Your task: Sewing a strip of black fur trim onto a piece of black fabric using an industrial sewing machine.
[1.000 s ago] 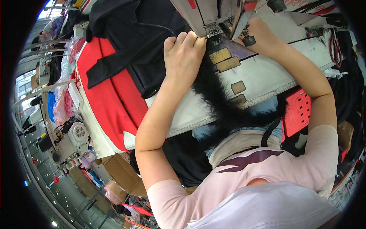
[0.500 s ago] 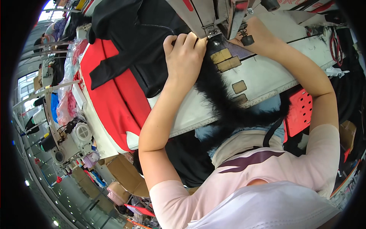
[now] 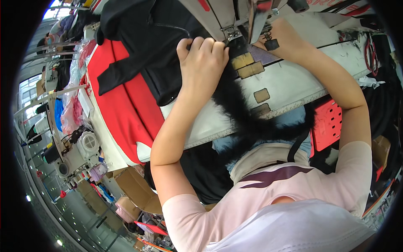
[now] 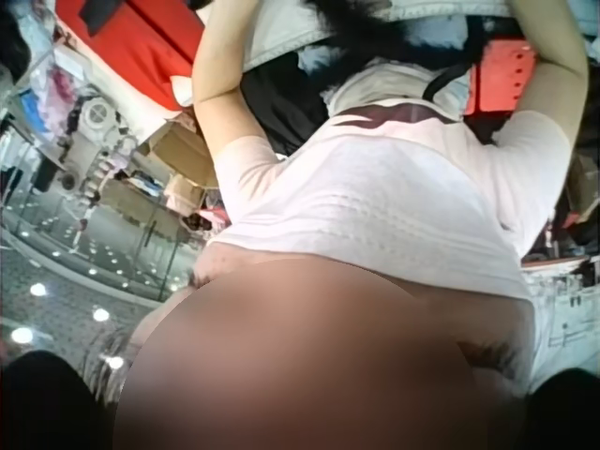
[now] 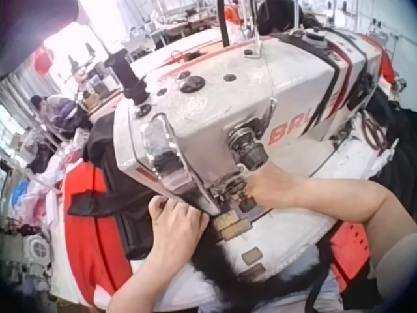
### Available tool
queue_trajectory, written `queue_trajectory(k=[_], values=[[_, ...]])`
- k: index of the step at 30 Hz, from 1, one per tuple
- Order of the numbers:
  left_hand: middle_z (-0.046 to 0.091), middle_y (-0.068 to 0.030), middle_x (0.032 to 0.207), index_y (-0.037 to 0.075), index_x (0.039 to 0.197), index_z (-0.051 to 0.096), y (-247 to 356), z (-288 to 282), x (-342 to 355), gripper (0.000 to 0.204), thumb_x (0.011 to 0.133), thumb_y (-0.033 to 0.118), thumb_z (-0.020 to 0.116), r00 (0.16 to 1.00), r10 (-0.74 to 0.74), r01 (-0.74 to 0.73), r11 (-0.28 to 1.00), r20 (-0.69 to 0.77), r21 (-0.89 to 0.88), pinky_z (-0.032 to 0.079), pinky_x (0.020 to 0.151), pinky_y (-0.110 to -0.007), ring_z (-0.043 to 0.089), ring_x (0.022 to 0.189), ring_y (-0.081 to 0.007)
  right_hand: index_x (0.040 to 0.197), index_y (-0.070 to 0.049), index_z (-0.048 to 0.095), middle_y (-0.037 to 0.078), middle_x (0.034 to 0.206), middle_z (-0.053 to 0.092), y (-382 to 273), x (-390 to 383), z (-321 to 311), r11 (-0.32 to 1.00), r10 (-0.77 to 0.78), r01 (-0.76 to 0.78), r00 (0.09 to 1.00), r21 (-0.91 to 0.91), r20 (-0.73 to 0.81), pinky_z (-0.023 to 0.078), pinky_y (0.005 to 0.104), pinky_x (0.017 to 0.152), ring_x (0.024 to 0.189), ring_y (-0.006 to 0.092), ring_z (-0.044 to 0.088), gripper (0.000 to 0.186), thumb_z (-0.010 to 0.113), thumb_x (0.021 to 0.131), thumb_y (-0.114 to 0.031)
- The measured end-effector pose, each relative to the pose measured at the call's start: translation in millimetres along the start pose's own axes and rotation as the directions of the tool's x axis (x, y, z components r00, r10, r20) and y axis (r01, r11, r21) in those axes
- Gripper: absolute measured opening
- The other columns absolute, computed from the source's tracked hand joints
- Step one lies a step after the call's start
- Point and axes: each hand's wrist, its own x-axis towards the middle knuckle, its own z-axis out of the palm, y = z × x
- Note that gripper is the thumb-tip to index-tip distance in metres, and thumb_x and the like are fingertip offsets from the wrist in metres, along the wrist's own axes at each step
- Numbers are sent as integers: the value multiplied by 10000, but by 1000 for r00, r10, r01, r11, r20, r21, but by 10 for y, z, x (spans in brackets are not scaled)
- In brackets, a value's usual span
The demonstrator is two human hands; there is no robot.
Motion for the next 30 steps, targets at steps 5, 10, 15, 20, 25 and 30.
queue_trajectory(k=[5, 10, 15, 20, 25, 30], values=[[544, 9, 831, 145, 783, 561, 78, -101, -33, 164, 767, 184, 719, 996, -48, 48, 999, 79, 1, 332, 930, -377, 552, 836, -156, 827, -69, 674, 36, 784, 610, -4, 36, -30, 998, -44, 43, 999, 48, 4, 475, 353, 875, 870, 218, 608, 231, 758, 668, -214], [576, 15, 881, 146, 821, 558, 34, -110, -1, 186, 727, 156, 718, 997, -26, 35, 992, 76, -120, 320, 979, -388, 581, 915, -146, 811, -74, 666, 36, 772, 606, 17, 50, -60, 994, -71, 71, 997, 82, -3, 481, 349, 852, 831, 220, 605, 194, 733, 673, -192], [606, 28, 836, 138, 822, 546, 32, -148, 8, 190, 726, 95, 705, 978, -49, 76, 989, 204, -128, 299, 1077, -456, 608, 926, -140, 789, -74, 664, 37, 747, 599, 15, 45, -59, 992, -60, 63, 998, 106, -30, 484, 348, 842, 833, 225, 602, 164, 718, 663, -164], [615, 27, 810, 128, 809, 533, 31, -133, 1, 196, 723, 79, 701, 974, -76, 103, 988, 215, -117, 289, 1101, -499, 626, 908, -143, 791, -73, 675, 35, 735, 598, -26, 54, -28, 995, -37, 45, 995, 86, -97, 484, 350, 835, 842, 234, 603, 187, 742, 647, -172], [617, 30, 800, 118, 811, 536, -9, -94, 0, 188, 734, 76, 702, 980, -63, 83, 992, 188, -98, 257, 1125, -547, 640, 909, -136, 814, -66, 688, 58, 763, 603, -39, 28, 33, 998, -2, 4, 999, 70, -33, 483, 358, 817, 841, 254, 603, 230, 771, 639, -190], [595, 41, 782, 130, 846, 590, 14, -56, 4, 155, 773, 145, 725, 997, -54, 59, 995, 57, -80, 248, 1102, -557, 625, 899, -130, 828, -52, 688, 80, 780, 600, -45, 24, 35, 993, 87, -83, 995, 82, -55, 476, 375, 829, 831, 260, 604, 247, 773, 657, -209]])
